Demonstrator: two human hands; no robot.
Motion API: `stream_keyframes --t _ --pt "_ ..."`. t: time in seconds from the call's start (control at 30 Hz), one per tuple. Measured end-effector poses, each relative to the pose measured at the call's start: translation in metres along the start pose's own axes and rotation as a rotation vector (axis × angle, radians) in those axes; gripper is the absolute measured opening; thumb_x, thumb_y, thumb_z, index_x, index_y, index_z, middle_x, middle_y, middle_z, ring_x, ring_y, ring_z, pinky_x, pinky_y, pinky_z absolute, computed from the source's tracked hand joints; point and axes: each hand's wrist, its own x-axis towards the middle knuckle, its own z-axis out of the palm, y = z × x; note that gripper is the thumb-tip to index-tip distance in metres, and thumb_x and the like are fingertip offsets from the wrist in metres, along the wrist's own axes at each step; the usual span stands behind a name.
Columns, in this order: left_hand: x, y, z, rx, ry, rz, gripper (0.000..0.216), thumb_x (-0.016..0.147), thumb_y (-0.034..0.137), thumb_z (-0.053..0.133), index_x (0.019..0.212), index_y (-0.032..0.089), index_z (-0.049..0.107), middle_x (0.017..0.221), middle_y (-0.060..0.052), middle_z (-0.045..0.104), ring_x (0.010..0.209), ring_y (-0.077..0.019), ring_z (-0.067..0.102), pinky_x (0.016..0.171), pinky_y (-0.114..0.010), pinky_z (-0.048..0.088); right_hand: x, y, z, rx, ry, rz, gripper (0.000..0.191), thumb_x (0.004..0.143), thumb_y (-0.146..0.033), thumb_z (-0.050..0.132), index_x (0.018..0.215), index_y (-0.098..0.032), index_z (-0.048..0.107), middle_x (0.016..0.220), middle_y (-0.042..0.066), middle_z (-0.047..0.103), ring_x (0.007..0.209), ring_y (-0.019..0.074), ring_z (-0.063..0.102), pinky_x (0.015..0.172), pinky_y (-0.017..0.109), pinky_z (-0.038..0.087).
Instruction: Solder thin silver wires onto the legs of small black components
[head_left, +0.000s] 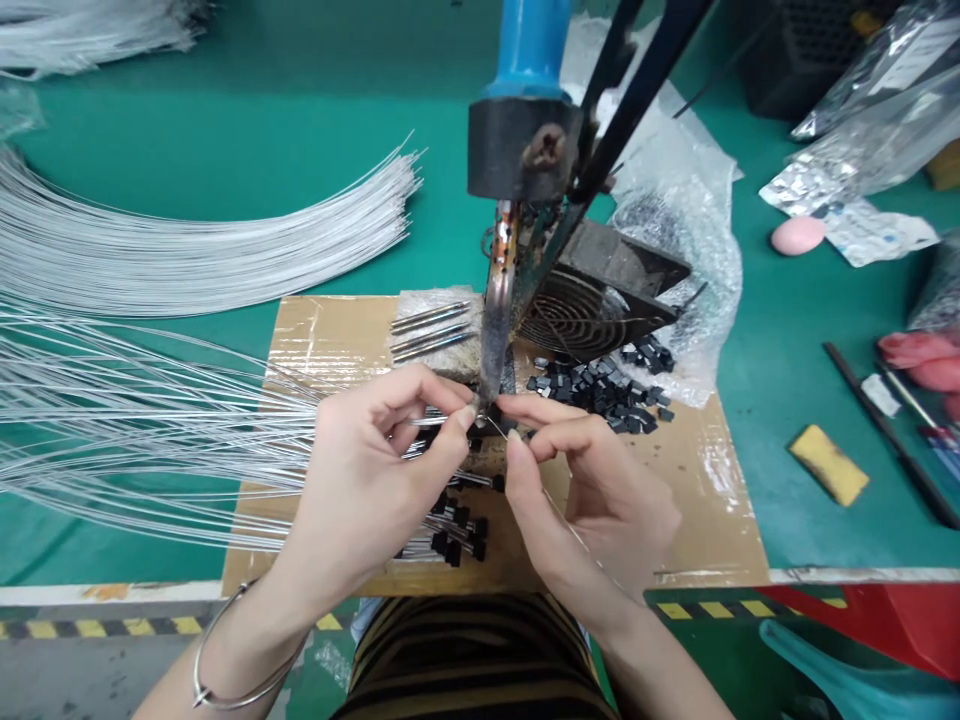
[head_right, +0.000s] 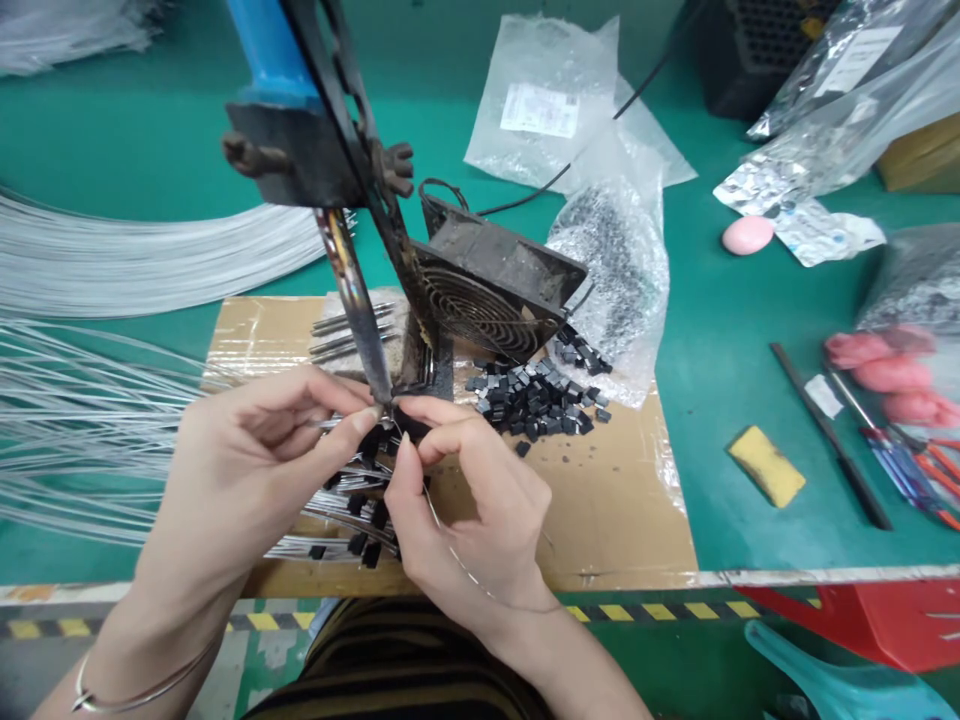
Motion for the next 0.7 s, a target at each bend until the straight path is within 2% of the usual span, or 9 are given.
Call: stream_keyframes --t 0.3,0.7 --pt "-0.0014 -0.0014 0.0009 -0.012 0.003 0.016 0.009 0.086 0.017 0.075 0.078 0.021 0.073 0.086 0.0 0.079 0.073 -0.0144 0.072 0.06 -0.023 0.051 0.0001 0.0011 0.0025 -0.047 0.03 -0.084 0.026 0.088 0.001 0.07 0.097 -0.023 0.067 0.115 0.007 0.081 0.107 0.0221 0.079 0.096 0.039 0.064" --pt "-0.001 -0.0009 0.0016 0.004 0.004 0.024 0.009 0.085 0.017 0.075 0.077 0.02 0.072 0.082 0.0 0.078 0.068 -0.0123 0.069 0.056 -0.021 0.047 0.0003 0.0022 0.0021 -0.046 0.032 -0.091 0.027 0.087 0.003 0.071 0.096 -0.022 0.067 0.114 0.006 0.081 0.105 0.0197 0.079 0.095 0.035 0.063"
